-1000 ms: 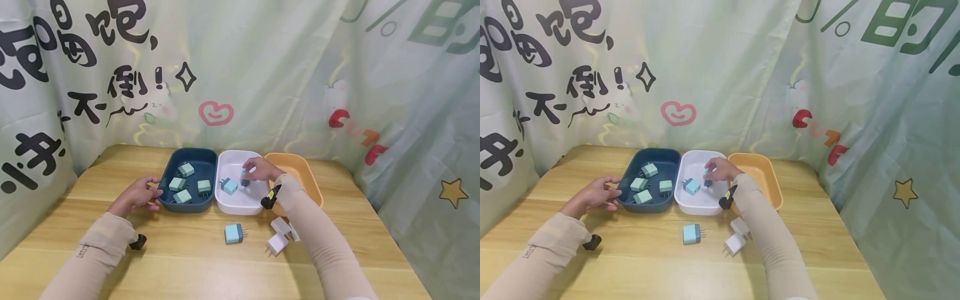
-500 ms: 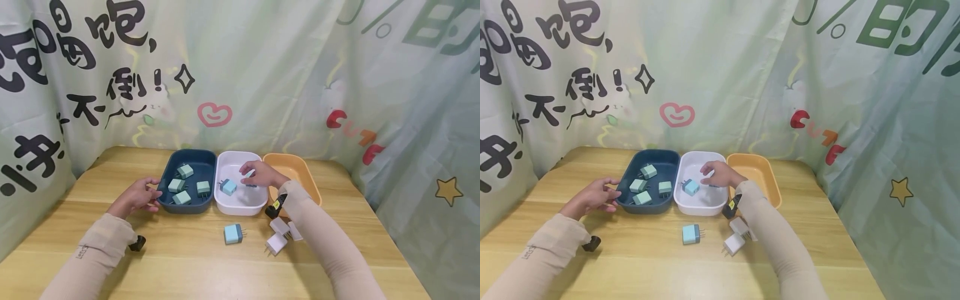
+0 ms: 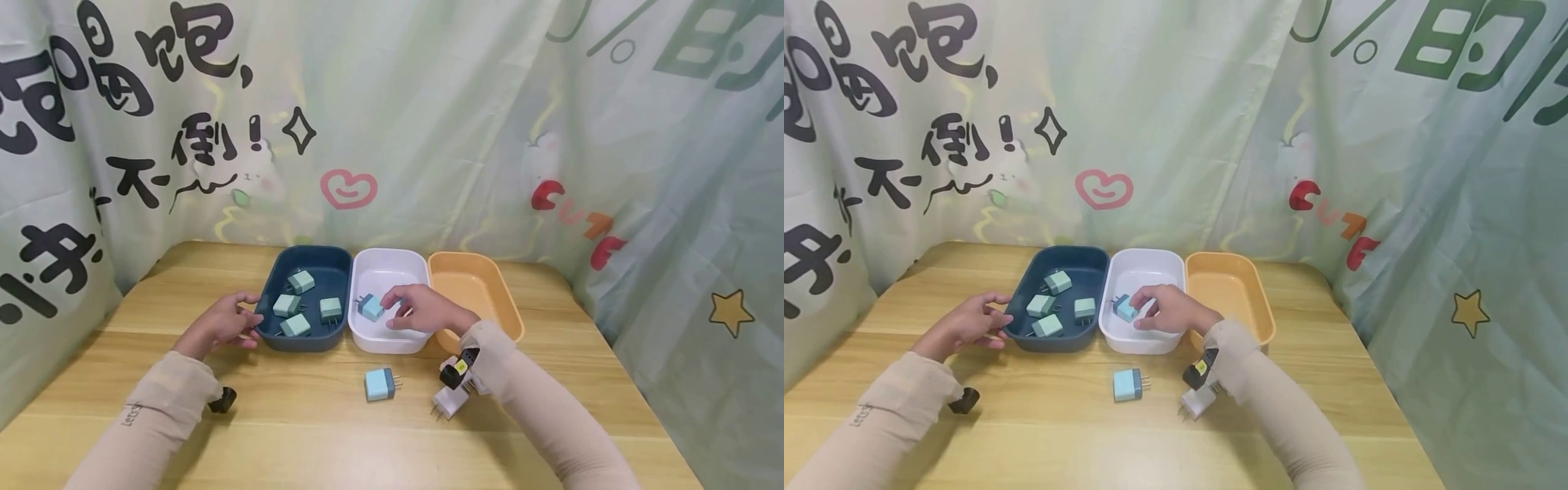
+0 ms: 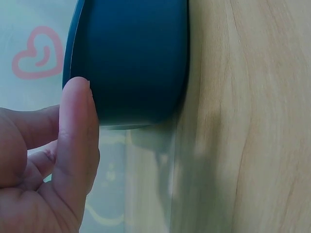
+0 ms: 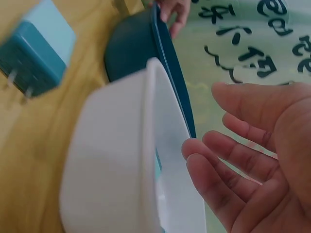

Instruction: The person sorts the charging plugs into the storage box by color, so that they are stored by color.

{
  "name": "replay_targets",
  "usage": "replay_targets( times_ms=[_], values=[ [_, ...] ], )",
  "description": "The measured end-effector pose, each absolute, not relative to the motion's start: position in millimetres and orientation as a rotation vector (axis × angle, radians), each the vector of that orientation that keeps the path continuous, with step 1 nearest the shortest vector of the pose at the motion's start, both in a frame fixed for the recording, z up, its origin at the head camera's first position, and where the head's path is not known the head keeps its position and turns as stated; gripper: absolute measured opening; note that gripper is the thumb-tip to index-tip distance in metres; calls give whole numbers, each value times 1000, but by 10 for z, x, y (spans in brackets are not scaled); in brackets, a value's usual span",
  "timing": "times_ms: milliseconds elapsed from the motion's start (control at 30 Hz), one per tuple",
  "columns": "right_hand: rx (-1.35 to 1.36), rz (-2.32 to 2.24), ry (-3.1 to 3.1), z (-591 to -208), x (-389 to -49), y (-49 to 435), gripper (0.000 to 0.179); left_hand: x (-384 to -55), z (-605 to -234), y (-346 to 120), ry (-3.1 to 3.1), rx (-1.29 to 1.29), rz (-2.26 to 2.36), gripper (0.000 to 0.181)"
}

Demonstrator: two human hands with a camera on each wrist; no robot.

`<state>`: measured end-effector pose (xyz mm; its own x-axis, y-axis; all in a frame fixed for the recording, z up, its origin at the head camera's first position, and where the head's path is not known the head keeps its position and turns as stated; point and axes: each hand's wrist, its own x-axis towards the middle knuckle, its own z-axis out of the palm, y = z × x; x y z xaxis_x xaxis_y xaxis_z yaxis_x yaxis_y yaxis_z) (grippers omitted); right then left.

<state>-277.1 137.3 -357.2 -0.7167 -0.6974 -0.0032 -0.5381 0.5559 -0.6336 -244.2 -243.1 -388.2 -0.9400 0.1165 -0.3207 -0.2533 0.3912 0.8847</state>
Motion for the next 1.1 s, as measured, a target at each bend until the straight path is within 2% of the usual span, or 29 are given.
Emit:
replay_targets(
  times_ms=[600,1100],
  values=[
    [-1186,-939,2347,-3718,-2327,1290,33,-2437,-3932,-2420,2309,-123,1576,55],
    [-1252,-657,2405,-3924,-2150,1234,40,-2445,-3887,-2435,2313,-131,1559,56]
  ],
)
